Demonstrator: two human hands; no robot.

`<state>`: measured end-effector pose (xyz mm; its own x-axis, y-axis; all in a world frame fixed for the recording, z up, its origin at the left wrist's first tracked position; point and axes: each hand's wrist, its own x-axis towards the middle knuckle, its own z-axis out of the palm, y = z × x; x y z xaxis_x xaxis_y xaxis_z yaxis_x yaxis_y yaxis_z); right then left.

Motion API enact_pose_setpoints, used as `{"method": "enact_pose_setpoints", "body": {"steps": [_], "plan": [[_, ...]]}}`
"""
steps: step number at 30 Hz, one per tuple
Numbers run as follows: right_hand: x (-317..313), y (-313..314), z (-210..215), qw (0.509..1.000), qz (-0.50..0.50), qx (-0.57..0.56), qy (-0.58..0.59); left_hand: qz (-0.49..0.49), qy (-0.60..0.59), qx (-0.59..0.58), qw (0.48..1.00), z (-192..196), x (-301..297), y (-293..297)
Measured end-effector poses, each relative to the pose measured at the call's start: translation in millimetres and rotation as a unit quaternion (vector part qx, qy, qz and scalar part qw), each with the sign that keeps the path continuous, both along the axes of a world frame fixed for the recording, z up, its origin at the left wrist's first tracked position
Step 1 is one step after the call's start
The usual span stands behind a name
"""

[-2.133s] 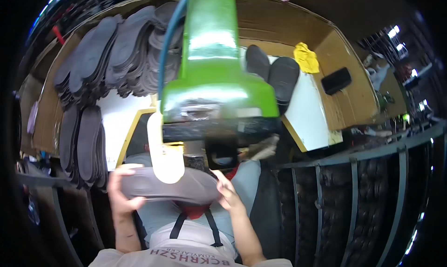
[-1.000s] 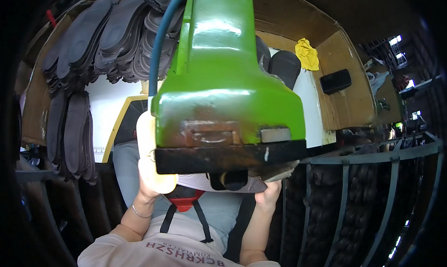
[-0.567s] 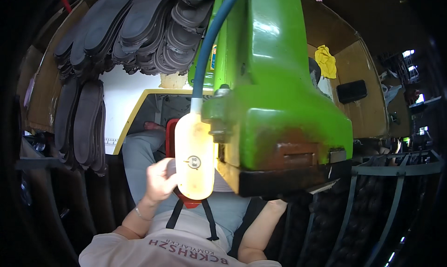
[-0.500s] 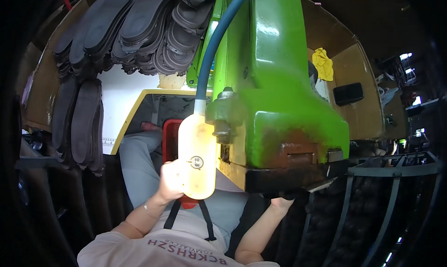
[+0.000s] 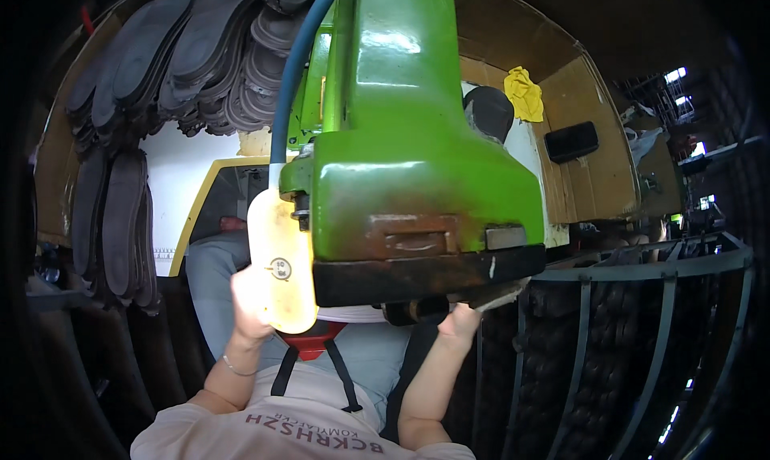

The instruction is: Trimming and shaping the edges of shoe soles using a specialized industrial grinding machine in a factory.

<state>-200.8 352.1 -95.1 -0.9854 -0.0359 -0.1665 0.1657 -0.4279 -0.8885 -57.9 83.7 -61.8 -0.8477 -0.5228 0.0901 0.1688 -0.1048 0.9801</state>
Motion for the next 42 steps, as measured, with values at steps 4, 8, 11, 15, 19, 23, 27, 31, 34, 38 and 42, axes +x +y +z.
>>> {"method": "enact_pose_setpoints", "body": {"steps": [4,8,11,15,19,23,27,31,34,38,42], "plan": [[16.2,-38.6,-9.5,0.982,0.113,-0.147,0.041,0.032,-0.044,0.133,0.99,-7.1,38.7,-31.6],[33.7,-66.6,0.3,0.986,0.103,-0.134,0.009,0.044,-0.064,0.167,0.983,-22.9,77.3,-44.2],[32.1,-71.2,-3.1,0.981,0.148,-0.12,-0.026,-0.014,-0.101,0.175,0.979,-34.4,108.5,-42.2],[26.3,-92.0,-7.7,0.976,0.198,-0.083,0.039,-0.188,-0.118,0.168,0.96,-44.6,121.7,-28.8],[33.0,-125.6,39.0,0.949,0.25,0.077,0.177,-0.213,-0.078,0.095,0.969,-14.5,53.5,-6.3],[35.2,-98.0,31.0,0.978,0.167,0.077,0.099,-0.176,-0.085,-0.04,0.98,12.0,-6.9,0.8],[35.4,-71.1,21.2,0.987,0.099,0.051,0.115,-0.227,-0.077,-0.193,0.952,-14.1,-23.2,-3.8],[31.6,-68.8,22.0,0.986,0.087,0.061,0.127,-0.162,0.099,-0.399,0.897,-14.5,-26.4,-25.1],[34.0,-84.2,27.8,0.986,0.073,0.085,0.125,-0.113,0.071,-0.181,0.974,-12.5,-22.3,-22.9],[38.6,-90.5,16.1,0.981,0.117,0.055,0.146,-0.155,-0.027,-0.156,0.975,28.5,-17.0,-26.7],[45.2,-115.8,22.6,0.979,0.131,0.051,0.151,-0.086,-0.128,-0.256,0.954,39.0,8.3,-27.9]]}}
